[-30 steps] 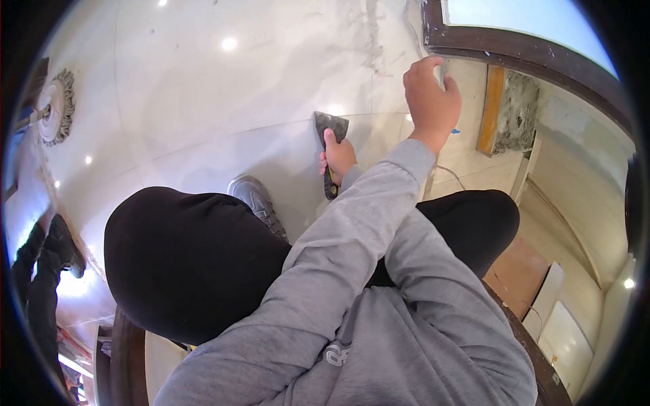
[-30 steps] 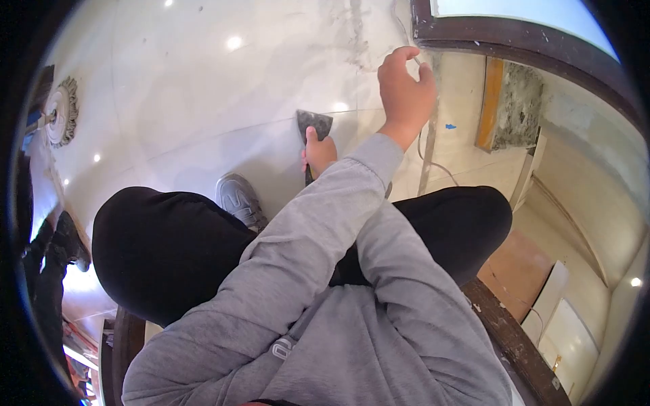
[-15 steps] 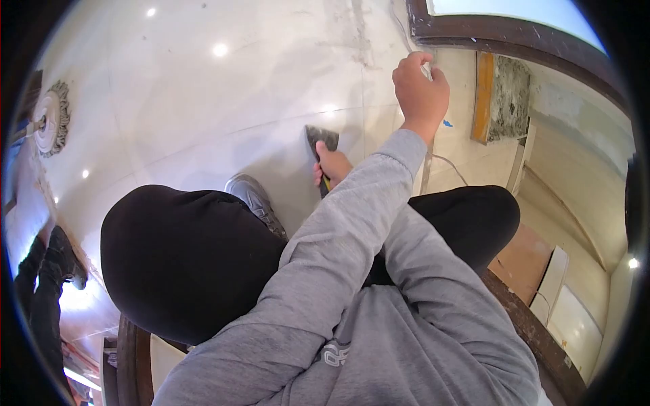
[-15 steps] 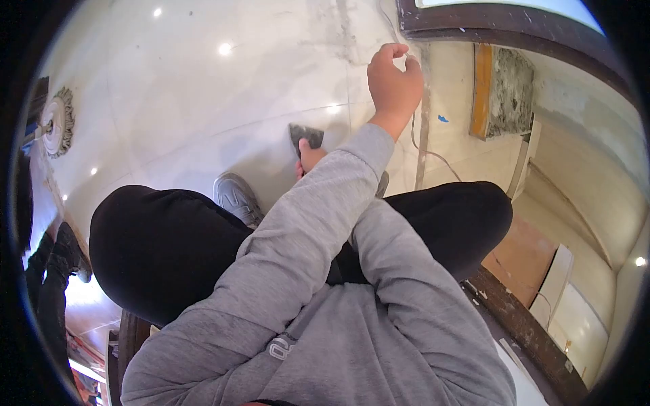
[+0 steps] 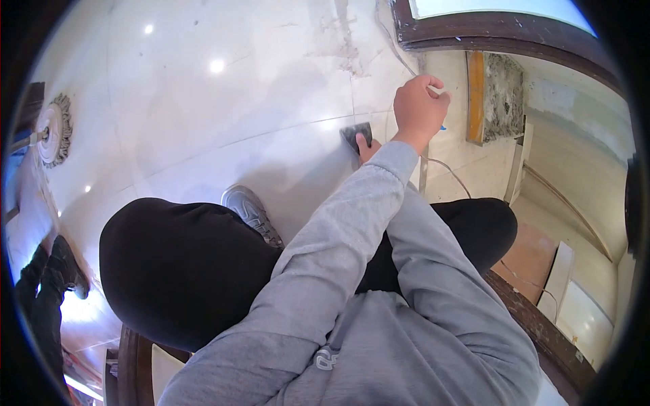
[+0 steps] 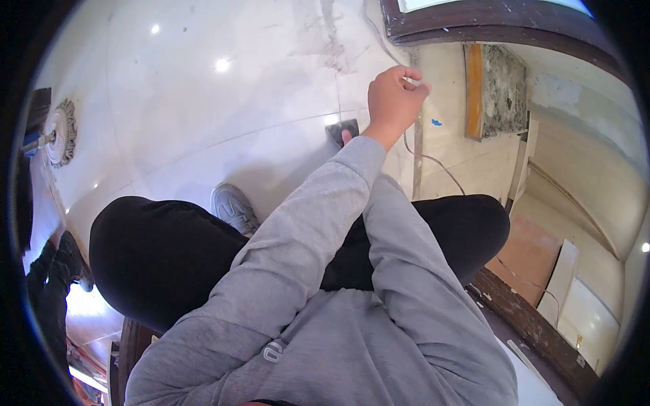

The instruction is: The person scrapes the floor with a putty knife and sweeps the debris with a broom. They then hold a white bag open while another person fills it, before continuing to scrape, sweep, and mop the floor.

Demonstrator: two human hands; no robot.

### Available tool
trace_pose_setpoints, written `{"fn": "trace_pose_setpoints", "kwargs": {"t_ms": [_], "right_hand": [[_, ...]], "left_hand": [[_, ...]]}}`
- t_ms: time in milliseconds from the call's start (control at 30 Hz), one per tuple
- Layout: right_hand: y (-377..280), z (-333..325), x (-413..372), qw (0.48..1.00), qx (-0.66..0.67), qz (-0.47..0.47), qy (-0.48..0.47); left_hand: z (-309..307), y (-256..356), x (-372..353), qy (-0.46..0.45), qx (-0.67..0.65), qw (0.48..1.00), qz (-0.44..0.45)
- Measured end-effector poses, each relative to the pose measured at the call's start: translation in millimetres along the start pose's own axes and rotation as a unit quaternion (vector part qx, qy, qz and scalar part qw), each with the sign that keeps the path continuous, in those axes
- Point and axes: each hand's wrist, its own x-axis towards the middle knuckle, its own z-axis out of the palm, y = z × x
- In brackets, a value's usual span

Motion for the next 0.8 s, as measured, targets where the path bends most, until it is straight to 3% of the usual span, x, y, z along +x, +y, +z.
{"fn": "trace_pose_setpoints", "kwargs": {"t_ms": [100, 200, 267, 367, 433, 467, 533, 667, 733, 800], "right_hand": [[-15, 15, 32, 0.998, 0.061, -0.031, 0.016], [-80, -59, 31, 0.969, 0.194, 0.0, -0.152], [-71, -60, 48, 0.96, 0.199, 0.047, -0.193], [-75, -102, 20, 0.97, 0.202, 0.036, -0.131], [-75, -122, 11, 0.976, 0.196, 0.025, -0.092], [-74, -124, 10, 0.976, 0.196, 0.024, -0.09], [-70, -116, 14, 0.98, 0.164, -0.064, -0.094], [-51, -74, 24, 0.971, 0.114, -0.206, -0.032], [-54, -83, 8, 0.979, 0.081, -0.183, -0.038], [-67, -105, -7, 0.985, -0.053, -0.124, -0.109]], "left_hand": [[0, -13, -1, -0.016, 0.048, 0.999, -0.003], [-5, -32, 9, 0.017, 0.089, 0.996, 0.02], [-16, -50, 18, 0.09, 0.103, 0.99, 0.024], [-33, -82, 36, 0.243, 0.129, 0.961, -0.001], [-45, -99, 33, 0.262, 0.112, 0.954, -0.095], [-47, -105, 27, 0.262, 0.11, 0.954, -0.094], [-49, -116, 20, 0.226, 0.165, 0.937, -0.208], [-41, -187, 27, 0.266, 0.227, 0.914, -0.205], [-54, -202, 38, 0.101, 0.11, 0.944, -0.294], [-51, -194, 41, 0.122, 0.066, 0.937, -0.321]]}}
